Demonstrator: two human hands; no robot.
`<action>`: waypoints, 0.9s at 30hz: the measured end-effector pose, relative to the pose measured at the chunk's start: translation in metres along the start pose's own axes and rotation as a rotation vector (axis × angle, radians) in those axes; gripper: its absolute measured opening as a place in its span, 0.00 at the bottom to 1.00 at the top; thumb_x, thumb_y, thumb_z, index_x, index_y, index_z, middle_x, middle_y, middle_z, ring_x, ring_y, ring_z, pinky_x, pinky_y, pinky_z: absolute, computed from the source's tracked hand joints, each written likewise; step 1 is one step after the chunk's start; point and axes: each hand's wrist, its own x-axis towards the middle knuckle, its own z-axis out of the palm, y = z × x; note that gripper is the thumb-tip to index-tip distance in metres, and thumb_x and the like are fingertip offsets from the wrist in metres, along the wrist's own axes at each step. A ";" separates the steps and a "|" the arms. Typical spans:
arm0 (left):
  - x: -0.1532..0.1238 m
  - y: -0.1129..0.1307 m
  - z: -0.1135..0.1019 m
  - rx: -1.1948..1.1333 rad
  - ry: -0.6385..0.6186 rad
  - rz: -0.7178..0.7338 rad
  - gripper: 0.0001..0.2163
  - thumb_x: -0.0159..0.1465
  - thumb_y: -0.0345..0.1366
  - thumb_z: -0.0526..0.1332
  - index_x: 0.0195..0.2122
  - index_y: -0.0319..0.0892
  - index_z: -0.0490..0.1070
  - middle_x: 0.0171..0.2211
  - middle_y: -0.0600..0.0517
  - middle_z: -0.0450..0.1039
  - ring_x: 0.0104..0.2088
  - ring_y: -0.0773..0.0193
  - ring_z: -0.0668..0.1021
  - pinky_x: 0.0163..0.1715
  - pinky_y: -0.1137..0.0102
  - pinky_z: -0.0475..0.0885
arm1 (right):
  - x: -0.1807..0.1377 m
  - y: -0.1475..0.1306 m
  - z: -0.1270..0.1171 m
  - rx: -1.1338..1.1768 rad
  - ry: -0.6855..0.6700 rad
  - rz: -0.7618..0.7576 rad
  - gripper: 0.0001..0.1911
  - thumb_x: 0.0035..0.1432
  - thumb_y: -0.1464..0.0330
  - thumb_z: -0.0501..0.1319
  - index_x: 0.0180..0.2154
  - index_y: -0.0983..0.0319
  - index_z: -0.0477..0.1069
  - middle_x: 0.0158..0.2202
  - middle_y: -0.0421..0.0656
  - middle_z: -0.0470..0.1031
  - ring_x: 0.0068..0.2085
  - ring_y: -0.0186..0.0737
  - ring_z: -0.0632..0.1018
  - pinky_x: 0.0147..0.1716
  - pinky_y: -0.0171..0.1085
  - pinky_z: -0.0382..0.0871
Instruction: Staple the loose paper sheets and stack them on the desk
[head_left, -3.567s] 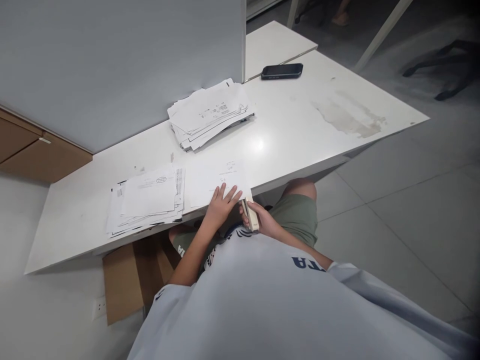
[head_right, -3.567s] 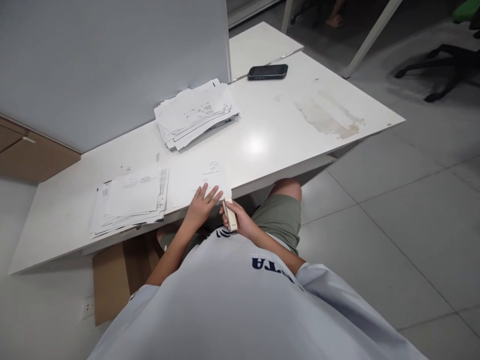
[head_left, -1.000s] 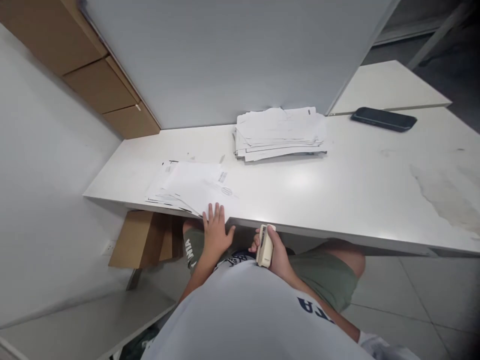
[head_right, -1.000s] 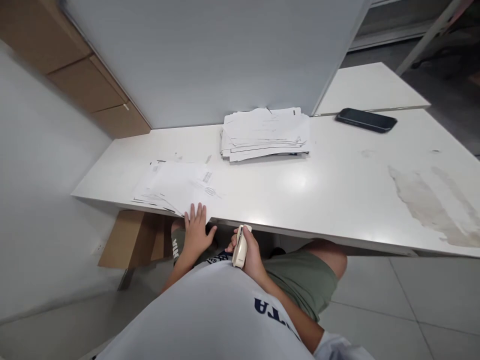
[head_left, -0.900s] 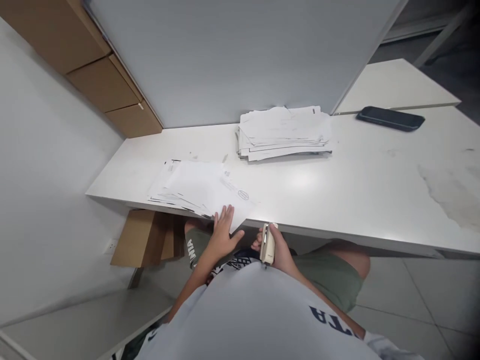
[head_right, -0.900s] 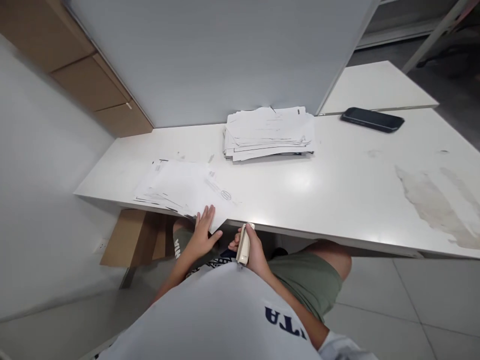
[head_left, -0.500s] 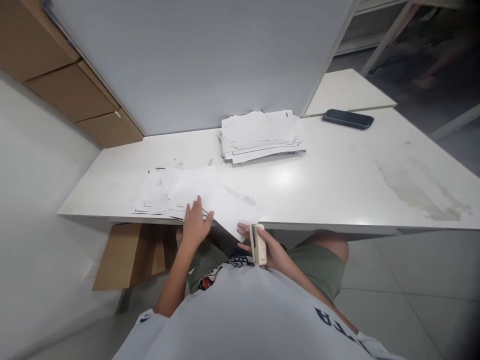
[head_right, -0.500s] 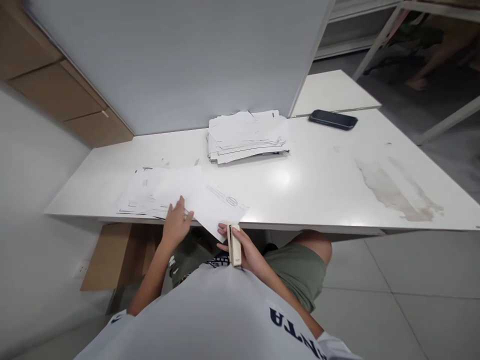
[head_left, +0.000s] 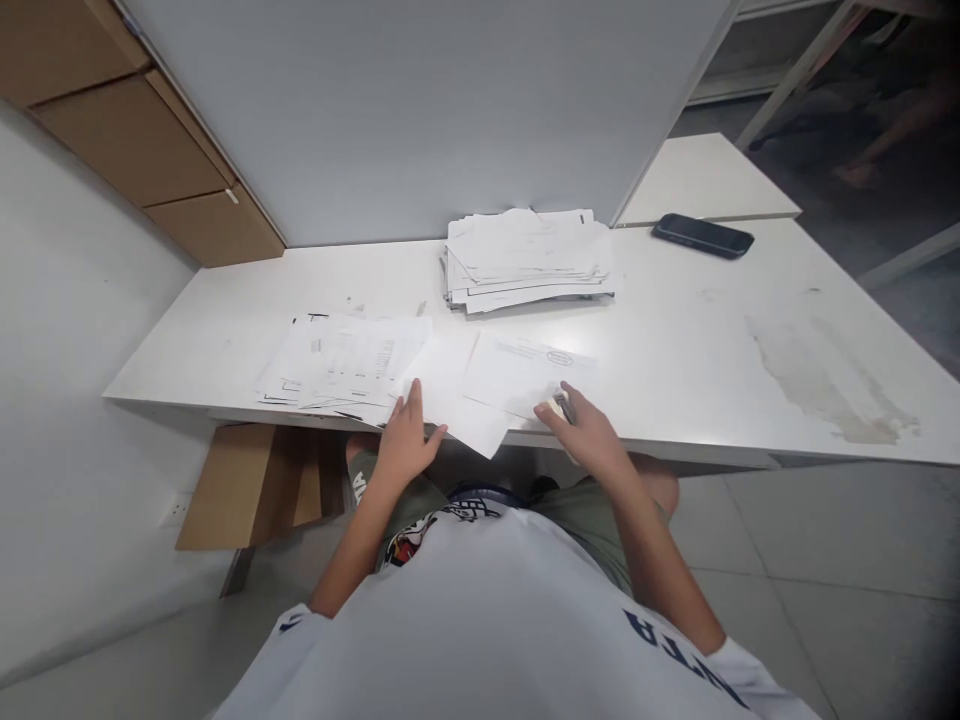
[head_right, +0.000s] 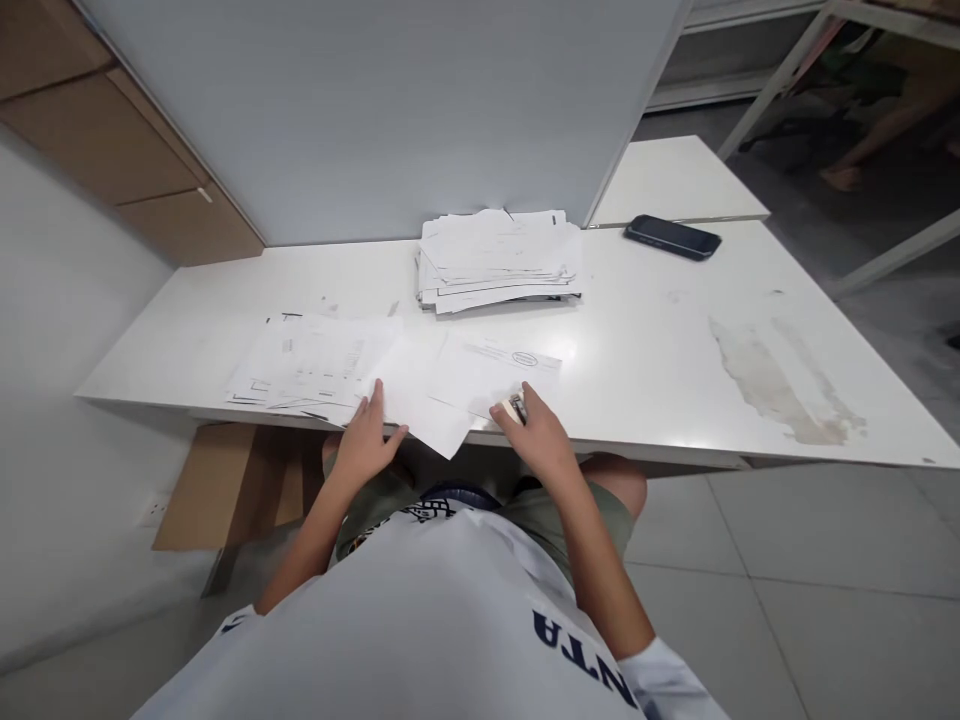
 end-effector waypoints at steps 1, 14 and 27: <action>0.000 0.008 0.002 0.004 -0.020 0.054 0.37 0.68 0.43 0.53 0.71 0.35 0.33 0.68 0.37 0.51 0.66 0.47 0.62 0.63 0.55 0.61 | 0.004 -0.001 -0.008 -0.088 -0.046 0.000 0.24 0.52 0.49 0.61 0.43 0.60 0.70 0.46 0.52 0.76 0.49 0.55 0.74 0.47 0.47 0.66; 0.020 0.052 0.027 0.145 0.034 0.571 0.24 0.69 0.27 0.48 0.65 0.49 0.59 0.65 0.49 0.61 0.52 0.57 0.76 0.49 0.60 0.72 | -0.001 -0.022 -0.016 -0.209 -0.150 0.008 0.18 0.56 0.50 0.57 0.27 0.57 0.60 0.30 0.42 0.72 0.32 0.42 0.71 0.30 0.37 0.61; 0.054 0.104 0.053 0.134 -0.023 0.695 0.17 0.70 0.26 0.48 0.55 0.39 0.69 0.56 0.43 0.72 0.56 0.53 0.74 0.49 0.61 0.70 | -0.072 -0.006 -0.051 -0.032 0.088 0.097 0.17 0.54 0.51 0.59 0.35 0.57 0.69 0.36 0.45 0.77 0.40 0.48 0.75 0.37 0.40 0.64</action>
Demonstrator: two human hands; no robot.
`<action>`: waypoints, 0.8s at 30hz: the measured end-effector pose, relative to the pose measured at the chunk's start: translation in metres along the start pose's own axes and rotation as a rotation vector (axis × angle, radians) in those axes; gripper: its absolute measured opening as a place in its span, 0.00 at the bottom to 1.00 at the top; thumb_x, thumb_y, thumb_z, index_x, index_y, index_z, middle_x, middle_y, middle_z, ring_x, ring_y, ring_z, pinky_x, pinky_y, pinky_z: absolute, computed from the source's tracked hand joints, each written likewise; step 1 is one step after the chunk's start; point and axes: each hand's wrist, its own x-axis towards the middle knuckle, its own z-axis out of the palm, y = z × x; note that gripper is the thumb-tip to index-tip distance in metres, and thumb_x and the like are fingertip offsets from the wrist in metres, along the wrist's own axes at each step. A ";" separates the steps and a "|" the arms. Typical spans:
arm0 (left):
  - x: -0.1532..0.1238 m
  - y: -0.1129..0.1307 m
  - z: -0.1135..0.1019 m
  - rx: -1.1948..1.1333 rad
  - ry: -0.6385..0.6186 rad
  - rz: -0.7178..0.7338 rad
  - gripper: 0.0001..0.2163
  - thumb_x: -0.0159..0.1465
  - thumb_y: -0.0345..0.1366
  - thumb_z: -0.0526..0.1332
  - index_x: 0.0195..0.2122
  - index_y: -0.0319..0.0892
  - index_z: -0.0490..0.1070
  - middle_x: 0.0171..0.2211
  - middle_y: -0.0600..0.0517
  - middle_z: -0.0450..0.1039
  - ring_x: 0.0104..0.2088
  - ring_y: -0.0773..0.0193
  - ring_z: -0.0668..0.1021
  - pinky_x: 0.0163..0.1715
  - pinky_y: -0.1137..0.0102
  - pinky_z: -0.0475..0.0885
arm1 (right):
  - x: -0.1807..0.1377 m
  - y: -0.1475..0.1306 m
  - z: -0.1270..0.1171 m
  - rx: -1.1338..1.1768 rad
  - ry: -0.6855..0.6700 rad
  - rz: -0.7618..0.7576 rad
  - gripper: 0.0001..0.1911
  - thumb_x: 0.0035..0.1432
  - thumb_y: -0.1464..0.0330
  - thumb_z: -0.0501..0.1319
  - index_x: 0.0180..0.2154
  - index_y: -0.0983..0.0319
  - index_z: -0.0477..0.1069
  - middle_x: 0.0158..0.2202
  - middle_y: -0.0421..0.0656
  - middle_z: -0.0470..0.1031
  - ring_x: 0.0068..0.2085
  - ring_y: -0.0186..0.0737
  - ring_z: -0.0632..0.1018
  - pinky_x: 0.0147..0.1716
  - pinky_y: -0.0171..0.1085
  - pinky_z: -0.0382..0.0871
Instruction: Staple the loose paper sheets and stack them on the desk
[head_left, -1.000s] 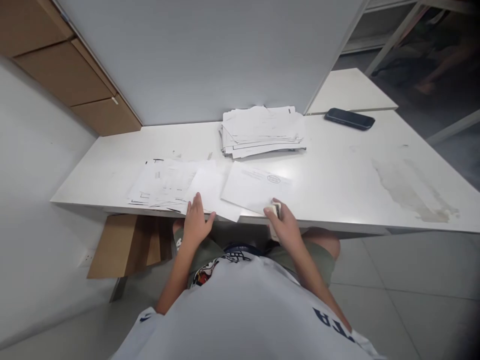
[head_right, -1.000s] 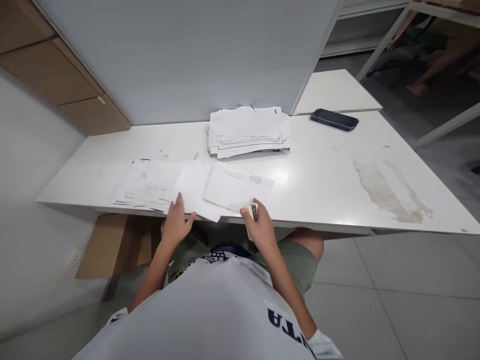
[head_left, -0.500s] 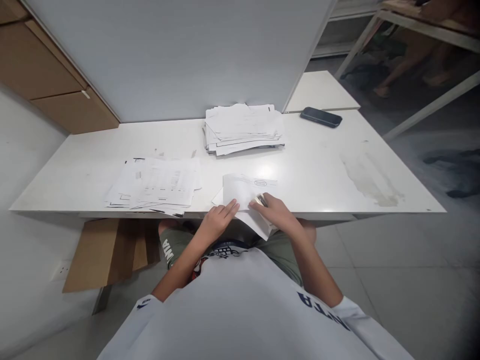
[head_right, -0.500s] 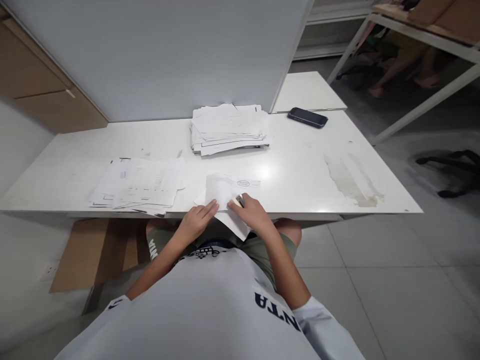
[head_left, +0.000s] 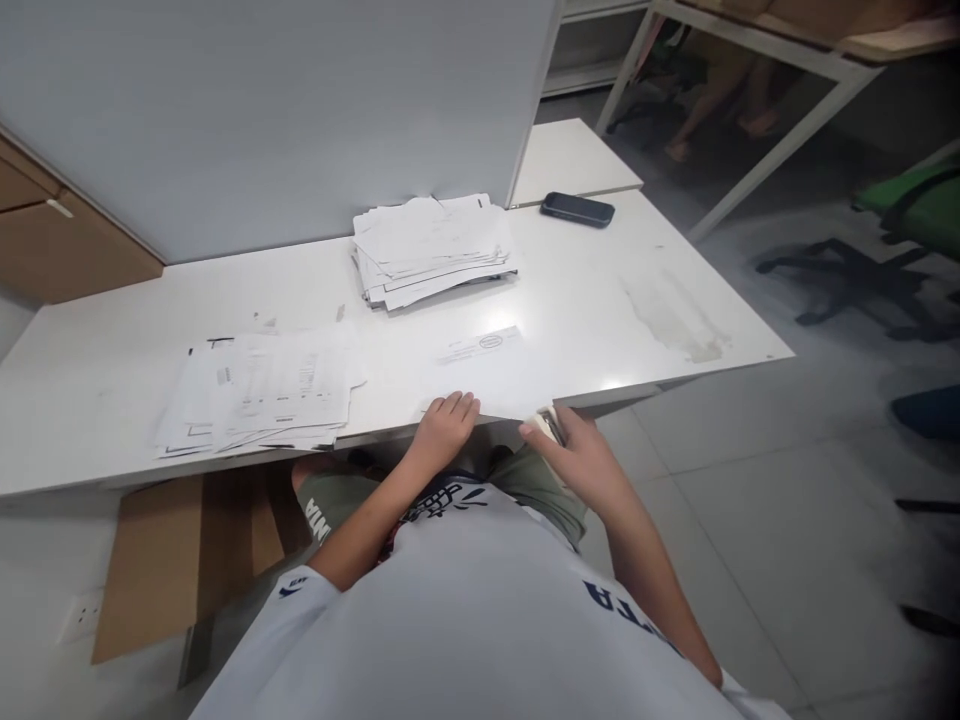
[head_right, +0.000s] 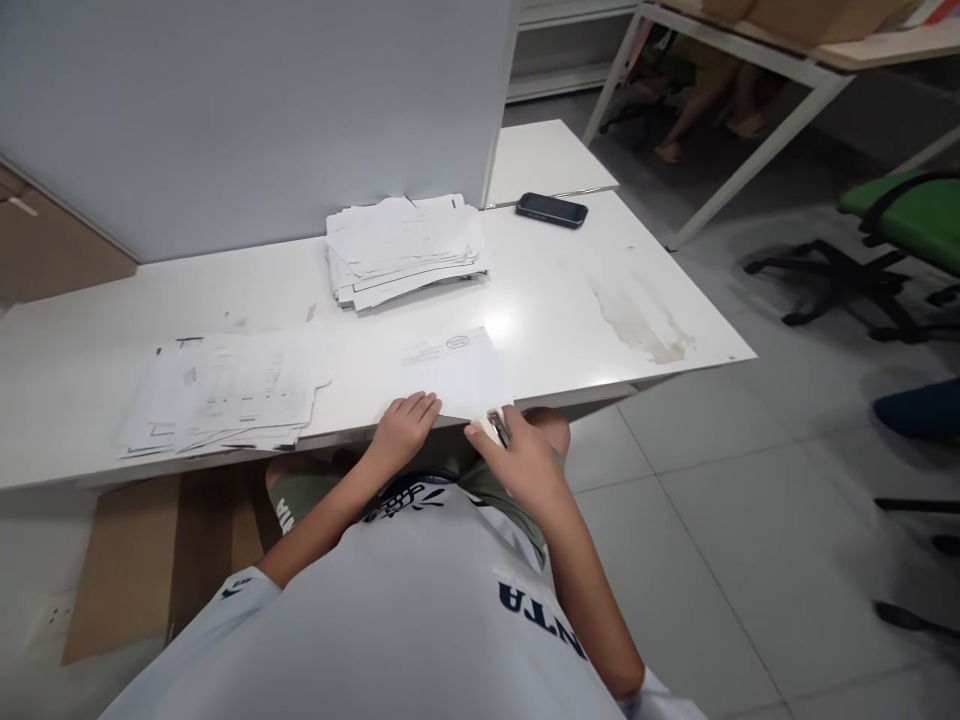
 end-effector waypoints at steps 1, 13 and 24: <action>0.001 0.001 0.002 -0.015 0.023 -0.010 0.16 0.70 0.27 0.48 0.54 0.39 0.70 0.54 0.43 0.74 0.54 0.54 0.75 0.48 0.61 0.71 | 0.000 0.009 -0.001 0.045 0.040 0.004 0.18 0.54 0.51 0.59 0.37 0.58 0.69 0.37 0.45 0.77 0.41 0.49 0.75 0.39 0.40 0.65; -0.001 0.015 -0.004 -0.129 0.093 -0.221 0.15 0.69 0.32 0.51 0.54 0.41 0.70 0.55 0.44 0.73 0.48 0.52 0.74 0.47 0.58 0.72 | 0.017 0.053 0.051 0.685 0.131 -0.054 0.21 0.49 0.58 0.66 0.44 0.57 0.70 0.45 0.45 0.79 0.47 0.46 0.76 0.49 0.43 0.66; -0.012 -0.016 -0.007 -0.192 -0.041 -0.049 0.29 0.65 0.22 0.42 0.62 0.54 0.64 0.61 0.56 0.67 0.65 0.56 0.63 0.64 0.55 0.62 | 0.026 0.051 0.053 0.674 0.247 0.046 0.19 0.53 0.57 0.63 0.44 0.57 0.66 0.37 0.40 0.71 0.40 0.42 0.72 0.46 0.39 0.65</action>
